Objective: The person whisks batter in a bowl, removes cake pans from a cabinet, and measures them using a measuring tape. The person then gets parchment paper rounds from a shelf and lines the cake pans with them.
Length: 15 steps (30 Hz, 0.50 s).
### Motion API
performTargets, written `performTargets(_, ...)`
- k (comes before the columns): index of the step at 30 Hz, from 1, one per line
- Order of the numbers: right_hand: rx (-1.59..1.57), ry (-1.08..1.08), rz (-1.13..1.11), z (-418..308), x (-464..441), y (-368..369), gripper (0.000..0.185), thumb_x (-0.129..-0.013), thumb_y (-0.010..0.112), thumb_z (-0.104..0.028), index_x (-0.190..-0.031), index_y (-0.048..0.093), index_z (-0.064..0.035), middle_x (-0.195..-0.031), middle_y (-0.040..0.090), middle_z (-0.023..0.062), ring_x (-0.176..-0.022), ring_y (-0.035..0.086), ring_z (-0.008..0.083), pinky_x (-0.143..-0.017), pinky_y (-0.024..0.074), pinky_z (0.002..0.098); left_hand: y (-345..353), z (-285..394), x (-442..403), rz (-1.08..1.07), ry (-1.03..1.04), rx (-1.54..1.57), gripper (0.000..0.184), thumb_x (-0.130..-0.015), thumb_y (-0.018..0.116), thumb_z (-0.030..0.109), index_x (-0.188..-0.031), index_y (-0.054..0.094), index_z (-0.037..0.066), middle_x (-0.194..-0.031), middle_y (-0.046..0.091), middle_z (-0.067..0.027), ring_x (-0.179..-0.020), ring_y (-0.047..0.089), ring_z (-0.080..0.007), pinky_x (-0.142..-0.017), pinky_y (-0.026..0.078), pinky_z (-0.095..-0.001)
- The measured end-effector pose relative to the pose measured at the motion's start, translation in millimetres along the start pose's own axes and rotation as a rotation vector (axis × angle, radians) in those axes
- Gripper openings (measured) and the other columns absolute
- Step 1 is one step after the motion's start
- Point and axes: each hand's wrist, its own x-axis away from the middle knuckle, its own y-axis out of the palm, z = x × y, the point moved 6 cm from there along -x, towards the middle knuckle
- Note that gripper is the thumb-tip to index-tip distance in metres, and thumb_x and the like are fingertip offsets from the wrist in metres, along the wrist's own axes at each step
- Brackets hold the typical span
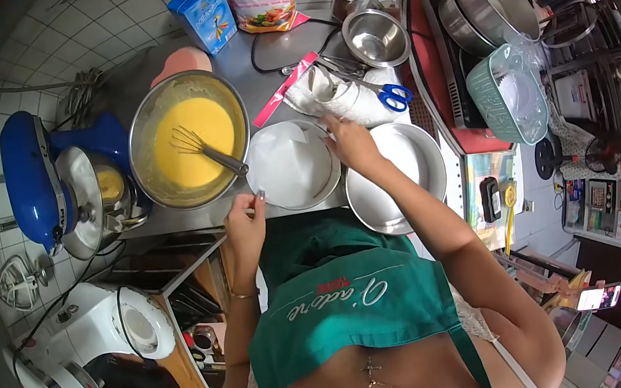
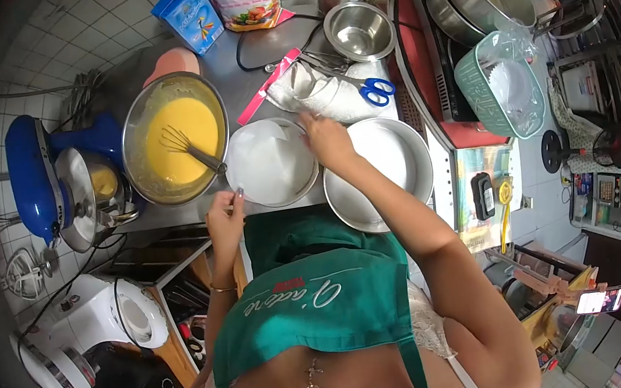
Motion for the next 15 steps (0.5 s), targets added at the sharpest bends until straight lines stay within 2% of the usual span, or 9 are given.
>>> performTargets(2, 0.055, 0.019, -0.033, 0, 0, 7, 0.031, -0.081, 0.063, -0.016, -0.108, 0.051, -0.0063, -0.082, 0.065, 0.0192, -0.071, 0.065, 0.0367, -0.063, 0.0536, 0.0457, 0, 9, 2, 0.115, 0.021, 0.156, 0.023, -0.087, 0.064, 0.018, -0.077, 0.053, 0.002, -0.055, 0.051, -0.0047, -0.046, 0.048, -0.0108, -0.047, 0.039, -0.0268)
performTargets(5, 0.064, 0.022, -0.039, -2, -3, 11, 0.025, -0.084, 0.055, -0.014, -0.108, 0.051, -0.0079, -0.075, 0.065, 0.0186, -0.068, 0.065, 0.0365, -0.061, 0.0529, 0.047, 1, 15, 16, 0.03, 0.013, 0.073, 0.022, -0.085, 0.067, 0.017, -0.077, 0.053, 0.003, -0.066, 0.058, -0.0096, -0.054, 0.057, -0.0191, -0.054, 0.045, -0.0315)
performTargets(8, 0.059, 0.023, 0.005, 4, -3, 18, 0.024, -0.087, 0.045, -0.012, -0.11, 0.052, -0.0099, -0.072, 0.065, 0.0193, -0.067, 0.066, 0.0355, -0.057, 0.0517, 0.0475, 4, 10, 23, 0.072, -0.099, 0.074, 0.021, -0.087, 0.064, 0.019, -0.079, 0.053, 0.003, -0.068, 0.059, -0.0105, -0.056, 0.058, -0.021, -0.055, 0.046, -0.0321)
performTargets(9, 0.051, 0.022, 0.039, 1, -1, 15, 0.024, -0.086, 0.045, -0.011, -0.109, 0.053, -0.01, -0.071, 0.065, 0.018, -0.065, 0.066, 0.0342, -0.055, 0.0515, 0.0468, 11, -2, 19, 0.136, 0.019, 0.033, 0.023, -0.089, 0.062, 0.022, -0.081, 0.052, 0.002, -0.066, 0.059, -0.0108, -0.054, 0.057, -0.0232, -0.055, 0.046, -0.0319)
performTargets(10, 0.056, 0.031, 0.049, -1, -1, 13, 0.023, -0.086, 0.046, -0.013, -0.107, 0.055, -0.0101, -0.07, 0.066, 0.0161, -0.063, 0.067, 0.0325, -0.054, 0.0517, 0.0455, 25, -25, 15, 0.051, -0.088, 0.111, 0.025, -0.091, 0.059, 0.024, -0.081, 0.051, 0.002, -0.064, 0.058, -0.0123, -0.055, 0.057, -0.0255, -0.055, 0.045, -0.0343)
performTargets(11, 0.051, 0.075, 0.001, 3, -3, 20, 0.027, -0.083, 0.048, -0.012, -0.11, 0.054, -0.0124, -0.069, 0.064, 0.0191, -0.064, 0.065, 0.0363, -0.058, 0.0514, 0.0492, 23, -17, 13, 0.039, -0.061, 0.077, 0.024, -0.091, 0.058, 0.022, -0.08, 0.051, 0.002, -0.065, 0.058, -0.014, -0.057, 0.057, -0.0273, -0.055, 0.044, -0.0362)
performTargets(12, 0.087, 0.052, 0.009, 6, -5, 29, 0.025, -0.084, 0.047, -0.011, -0.108, 0.054, -0.0116, -0.069, 0.064, 0.0183, -0.064, 0.066, 0.0348, -0.057, 0.0518, 0.0478, 19, -4, 13, 0.032, -0.036, 0.043, 0.024, -0.092, 0.057, 0.021, -0.079, 0.051, 0.002, -0.066, 0.058, -0.0156, -0.06, 0.058, -0.0291, -0.054, 0.043, -0.0382)
performTargets(14, 0.063, 0.068, 0.019, 2, -4, 19, 0.024, -0.084, 0.047, -0.012, -0.107, 0.054, -0.0109, -0.069, 0.064, 0.0173, -0.065, 0.066, 0.0346, -0.058, 0.0515, 0.0478, 11, 15, 21, 0.148, 0.059, -0.013, 0.022, -0.091, 0.057, 0.017, -0.077, 0.05, 0.002, -0.064, 0.053, -0.0182, -0.059, 0.055, -0.034, -0.053, 0.041, -0.0397)
performTargets(15, 0.071, 0.083, -0.003, 2, -7, 20, 0.024, -0.085, 0.047, -0.012, -0.108, 0.054, -0.0111, -0.071, 0.065, 0.0171, -0.066, 0.066, 0.0345, -0.059, 0.0513, 0.048, 3, 35, 29, 0.295, 0.277, -0.253, 0.023, -0.09, 0.057, 0.014, -0.073, 0.048, 0.002, -0.064, 0.05, -0.0194, -0.055, 0.048, -0.0368, -0.052, 0.04, -0.0373)
